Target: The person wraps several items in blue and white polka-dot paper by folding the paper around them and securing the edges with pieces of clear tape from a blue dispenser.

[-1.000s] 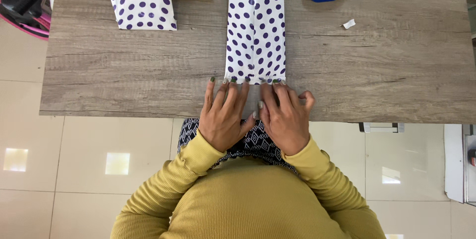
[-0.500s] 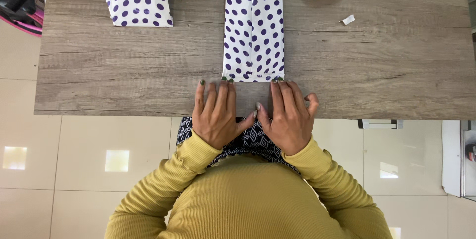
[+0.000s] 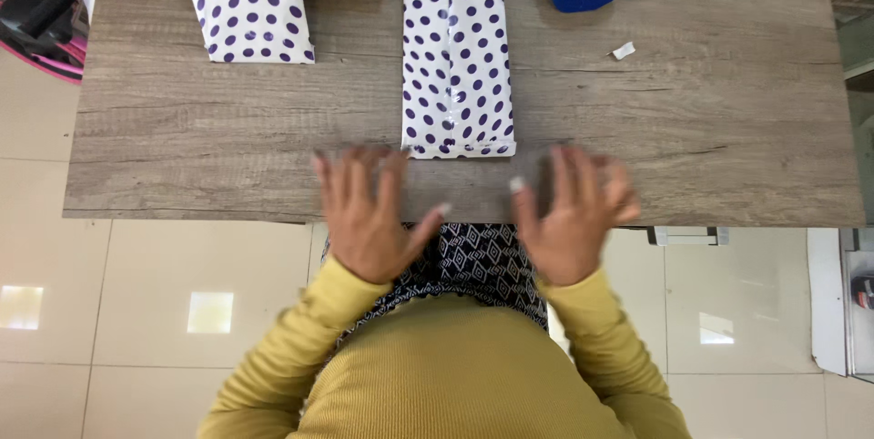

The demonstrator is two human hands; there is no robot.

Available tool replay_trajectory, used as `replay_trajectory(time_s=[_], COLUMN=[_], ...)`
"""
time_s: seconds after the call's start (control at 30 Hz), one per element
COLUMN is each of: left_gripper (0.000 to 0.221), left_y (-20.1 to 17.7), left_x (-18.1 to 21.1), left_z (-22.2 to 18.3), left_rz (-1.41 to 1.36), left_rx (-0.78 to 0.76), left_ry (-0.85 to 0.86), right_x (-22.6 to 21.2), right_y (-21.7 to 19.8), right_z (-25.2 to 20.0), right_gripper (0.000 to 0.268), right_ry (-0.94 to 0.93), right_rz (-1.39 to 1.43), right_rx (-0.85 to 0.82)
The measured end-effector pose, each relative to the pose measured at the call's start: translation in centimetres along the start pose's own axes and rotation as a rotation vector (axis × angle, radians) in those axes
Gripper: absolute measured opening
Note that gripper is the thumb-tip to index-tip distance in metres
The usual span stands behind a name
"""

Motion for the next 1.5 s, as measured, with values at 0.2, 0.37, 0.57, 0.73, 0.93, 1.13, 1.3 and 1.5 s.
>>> replay_trajectory(time_s=[0.2, 0.37, 0.57, 0.73, 0.93, 1.13, 1.3, 1.5], left_gripper=[0.04, 0.023, 0.038, 0.063, 0.052, 0.058, 0.056, 0.053], left_y=[-4.6, 2.1, 14.1, 16.6, 17.6, 16.6, 16.6, 18.4], left_x=[-2.2, -0.2, 2.9, 4.5, 4.4, 4.4, 4.6, 4.0], left_z=[10.2, 21.5, 30.0, 31.5, 31.6, 30.9, 30.6, 30.5], left_rz=[0.017, -0.297, -0.325, -0.237, -0.248, -0.338, -0.288, -0.066], left_rx=[0.027, -0.184, -0.419, -0.592, -0.57, -0.51, -0.506, -0.406], left_ry=[0.258, 0.482, 0.13, 0.215, 0.315, 0.292, 0.332, 0.541], right_x=[9.1, 14.5, 14.0, 11.0, 11.3, 13.2, 12.6, 12.8], right_y=[-4.3, 0.9, 6.3, 4.9, 5.6, 5.2, 6.3, 7.8], right_z=[9.0, 19.3, 25.5, 25.9, 25.8, 23.8, 21.1, 21.0], right_gripper=[0.028, 0.025, 0.03, 0.029, 0.019, 0.019, 0.023, 0.034], right_ry=[0.009, 0.018, 0.745, 0.799, 0.791, 0.69, 0.793, 0.794], right_rz=[-0.081, 0.518, 0.599, 0.675, 0.728, 0.775, 0.81, 0.878], right_rx=[0.151, 0.055, -0.016, -0.185, -0.071, 0.035, -0.083, -0.089])
Point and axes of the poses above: each hand's wrist, its own z-axis towards the middle knuckle, its own y-axis out of the palm, x = y × z, the point moved 1 cm from there along z, towards the middle knuckle, and after that the axes turned 8 degrees about -x, right-handed, at the moved point
